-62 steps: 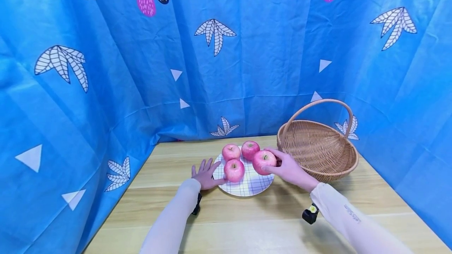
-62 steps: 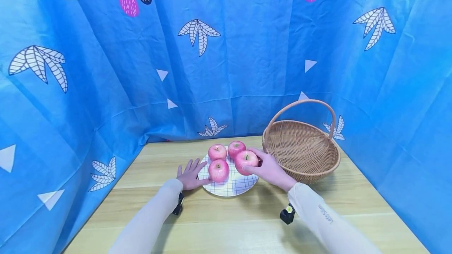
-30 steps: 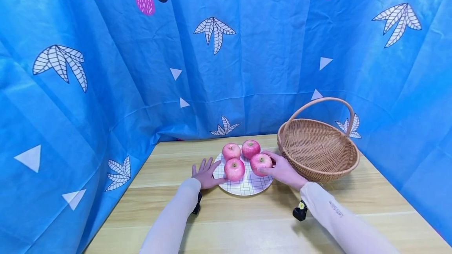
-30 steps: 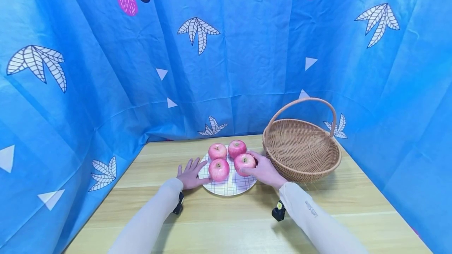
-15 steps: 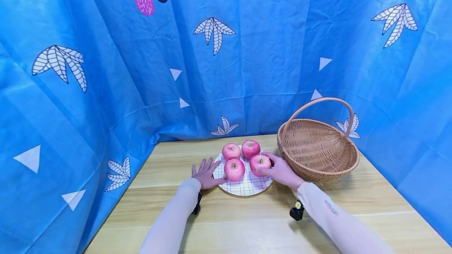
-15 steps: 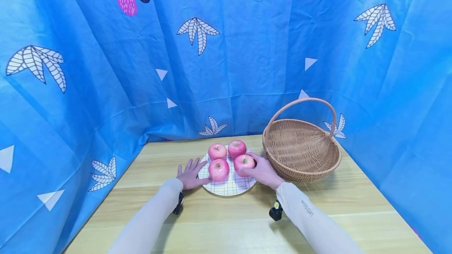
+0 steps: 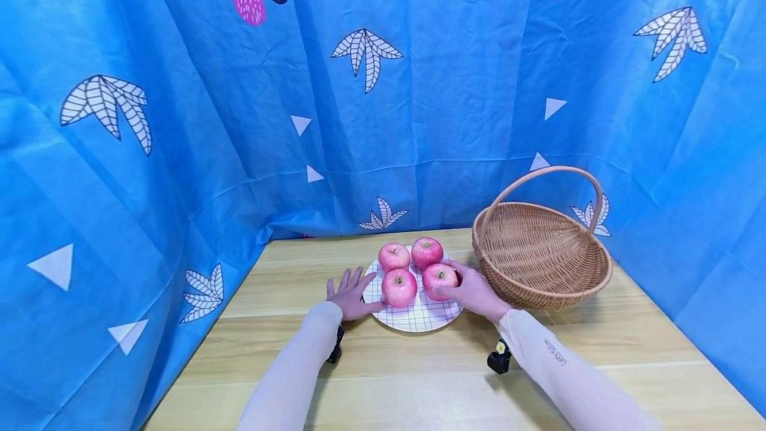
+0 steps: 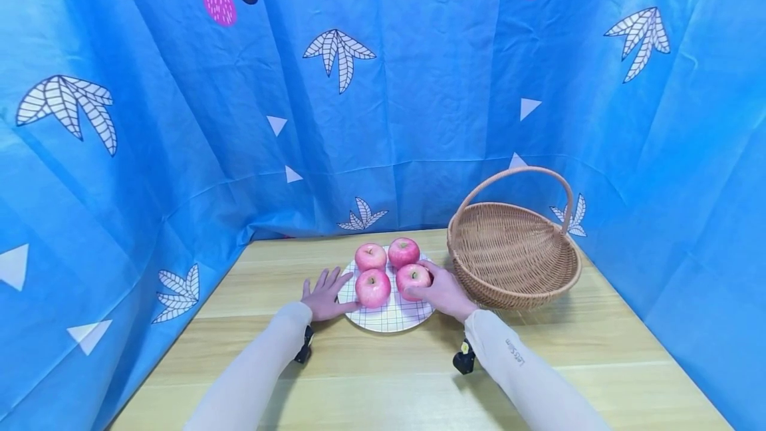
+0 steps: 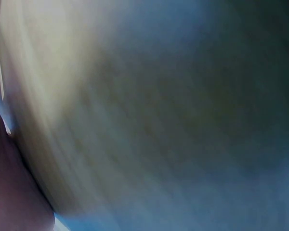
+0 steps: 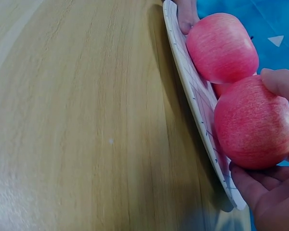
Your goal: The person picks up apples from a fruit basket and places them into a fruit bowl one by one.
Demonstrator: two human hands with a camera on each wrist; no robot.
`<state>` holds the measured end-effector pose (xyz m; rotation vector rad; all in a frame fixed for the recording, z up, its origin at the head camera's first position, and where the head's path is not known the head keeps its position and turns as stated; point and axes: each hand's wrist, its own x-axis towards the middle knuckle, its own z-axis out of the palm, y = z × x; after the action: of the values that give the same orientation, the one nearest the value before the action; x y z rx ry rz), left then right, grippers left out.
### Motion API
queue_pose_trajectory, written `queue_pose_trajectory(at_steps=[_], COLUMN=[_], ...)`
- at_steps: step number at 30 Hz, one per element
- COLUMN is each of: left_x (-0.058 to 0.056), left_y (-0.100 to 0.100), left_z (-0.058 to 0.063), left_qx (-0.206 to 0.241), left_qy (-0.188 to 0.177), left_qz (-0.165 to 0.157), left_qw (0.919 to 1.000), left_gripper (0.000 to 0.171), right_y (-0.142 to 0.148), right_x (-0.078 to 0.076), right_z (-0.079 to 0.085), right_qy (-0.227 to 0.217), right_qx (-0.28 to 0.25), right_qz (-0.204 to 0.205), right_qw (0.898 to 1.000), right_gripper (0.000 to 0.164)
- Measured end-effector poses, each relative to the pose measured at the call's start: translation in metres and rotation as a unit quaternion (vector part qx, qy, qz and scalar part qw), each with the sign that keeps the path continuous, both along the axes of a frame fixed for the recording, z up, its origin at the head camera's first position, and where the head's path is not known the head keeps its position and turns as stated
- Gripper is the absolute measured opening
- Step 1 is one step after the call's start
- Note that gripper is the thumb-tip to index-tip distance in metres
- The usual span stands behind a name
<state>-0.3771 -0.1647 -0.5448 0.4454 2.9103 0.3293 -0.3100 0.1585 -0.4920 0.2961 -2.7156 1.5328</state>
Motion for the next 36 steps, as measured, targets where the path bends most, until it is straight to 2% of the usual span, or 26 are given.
queue_pose_trajectory(at_steps=[12, 22, 32, 36], left_x=[0.0004, 0.0001, 0.0001, 0.0039], left_y=[0.0009, 0.0001, -0.0001, 0.0004], left_z=[0.0032, -0.0003, 0.0004, 0.0037], left_qx=[0.000, 0.003, 0.008, 0.007], left_qy=[-0.009, 0.000, 0.003, -0.004], left_qz=[-0.004, 0.000, -0.003, -0.003], left_qw=[1.0000, 1.0000, 1.0000, 1.0000], left_gripper=[0.107, 0.106, 0.108, 0.105], right_y=[-0.0027, -0.0050, -0.0056, -0.0067], right_x=[0.0011, 0.0002, 0.0027, 0.0037], right_z=[0.0005, -0.0001, -0.0014, -0.0020], right_qy=[-0.010, -0.032, -0.015, -0.012], right_qx=[-0.010, 0.003, 0.019, 0.018], right_qz=[0.014, -0.003, -0.016, -0.015], right_qw=[1.000, 0.999, 1.000, 1.000], right_gripper=[0.084, 0.088, 0.084, 0.084])
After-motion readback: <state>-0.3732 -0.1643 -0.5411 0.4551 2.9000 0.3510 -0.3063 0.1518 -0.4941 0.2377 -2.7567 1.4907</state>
